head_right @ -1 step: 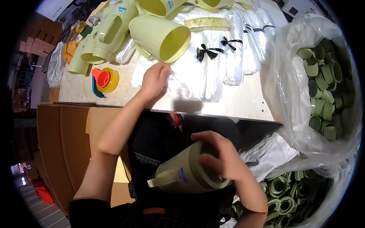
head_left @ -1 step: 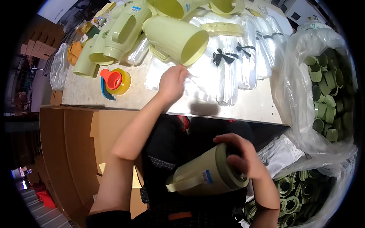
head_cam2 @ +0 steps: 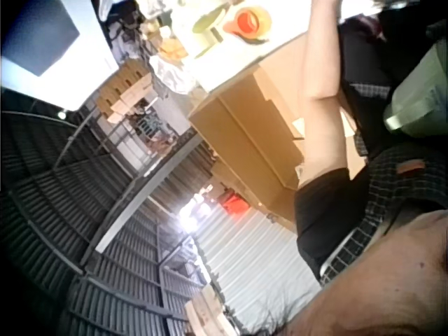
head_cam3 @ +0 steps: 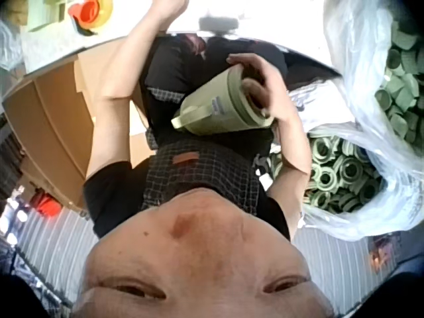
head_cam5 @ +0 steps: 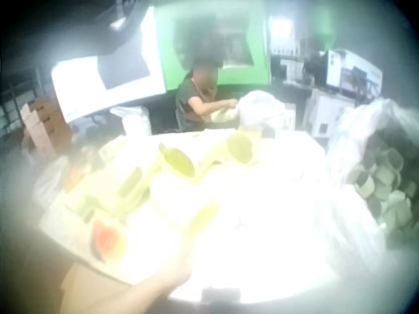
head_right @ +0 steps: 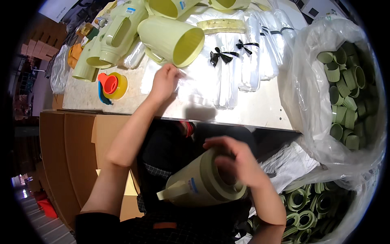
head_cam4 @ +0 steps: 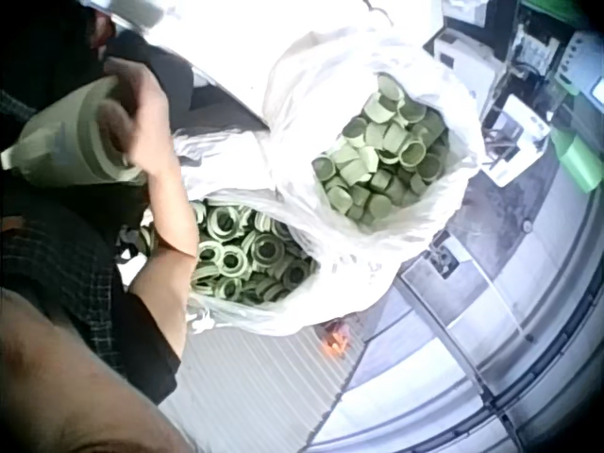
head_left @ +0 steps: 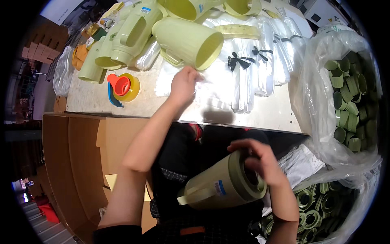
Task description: The person assembles plastic water bottles by inserting inner components and attaching lids, places each assembled bottle into a plastic bag, and then places the bagged bottles into a large cardboard box.
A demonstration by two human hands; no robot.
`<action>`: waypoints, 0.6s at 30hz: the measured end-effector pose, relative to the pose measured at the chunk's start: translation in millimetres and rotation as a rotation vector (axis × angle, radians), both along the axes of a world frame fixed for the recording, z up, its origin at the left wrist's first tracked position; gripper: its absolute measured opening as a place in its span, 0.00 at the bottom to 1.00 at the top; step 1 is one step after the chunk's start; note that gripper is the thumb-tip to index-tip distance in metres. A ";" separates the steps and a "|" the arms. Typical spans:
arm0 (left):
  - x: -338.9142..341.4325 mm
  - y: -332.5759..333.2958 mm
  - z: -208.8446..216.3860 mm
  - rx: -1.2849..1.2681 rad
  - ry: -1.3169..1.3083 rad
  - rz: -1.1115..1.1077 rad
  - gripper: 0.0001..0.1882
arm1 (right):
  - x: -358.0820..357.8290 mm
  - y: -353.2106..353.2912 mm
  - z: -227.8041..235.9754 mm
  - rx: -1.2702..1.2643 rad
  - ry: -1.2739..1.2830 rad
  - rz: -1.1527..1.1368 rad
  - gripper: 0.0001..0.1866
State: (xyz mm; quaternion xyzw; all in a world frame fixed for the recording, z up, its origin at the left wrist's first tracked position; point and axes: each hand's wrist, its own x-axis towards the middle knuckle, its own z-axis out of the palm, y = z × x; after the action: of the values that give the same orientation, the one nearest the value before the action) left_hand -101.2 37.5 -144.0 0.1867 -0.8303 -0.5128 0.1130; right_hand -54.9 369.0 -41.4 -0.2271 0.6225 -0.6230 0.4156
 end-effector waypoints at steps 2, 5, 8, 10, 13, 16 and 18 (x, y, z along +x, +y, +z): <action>-0.3 30.7 33.2 0.537 0.112 0.060 0.13 | -13.6 -7.6 -17.3 -0.003 -0.213 -0.144 0.20; 37.6 78.4 53.7 0.929 0.211 -0.276 0.13 | -23.4 -31.4 -18.6 0.162 0.003 -0.344 0.14; 80.2 106.4 90.8 0.658 0.139 -0.240 0.10 | -32.8 -28.0 -32.4 0.025 0.020 -0.369 0.17; 99.7 100.4 100.9 0.767 0.166 -0.256 0.10 | -26.0 -33.4 -22.2 -0.154 0.084 -0.549 0.23; 109.9 125.8 87.2 0.357 0.125 -0.517 0.09 | -11.2 -14.7 -33.8 0.042 0.496 -0.315 0.24; 127.1 117.2 92.6 0.809 0.229 -0.213 0.08 | -4.0 -10.5 -20.8 0.209 0.672 -0.712 0.07; 138.0 104.4 91.6 1.086 0.287 -0.161 0.06 | -52.9 65.3 -95.9 -0.053 0.362 -1.052 0.02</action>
State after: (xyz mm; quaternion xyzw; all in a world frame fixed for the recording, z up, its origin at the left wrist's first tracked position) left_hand 36.8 141.9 -52.4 0.0826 -0.4355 -0.8934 0.0730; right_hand -107.8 434.3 -137.3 0.0006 0.6975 -0.7131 -0.0709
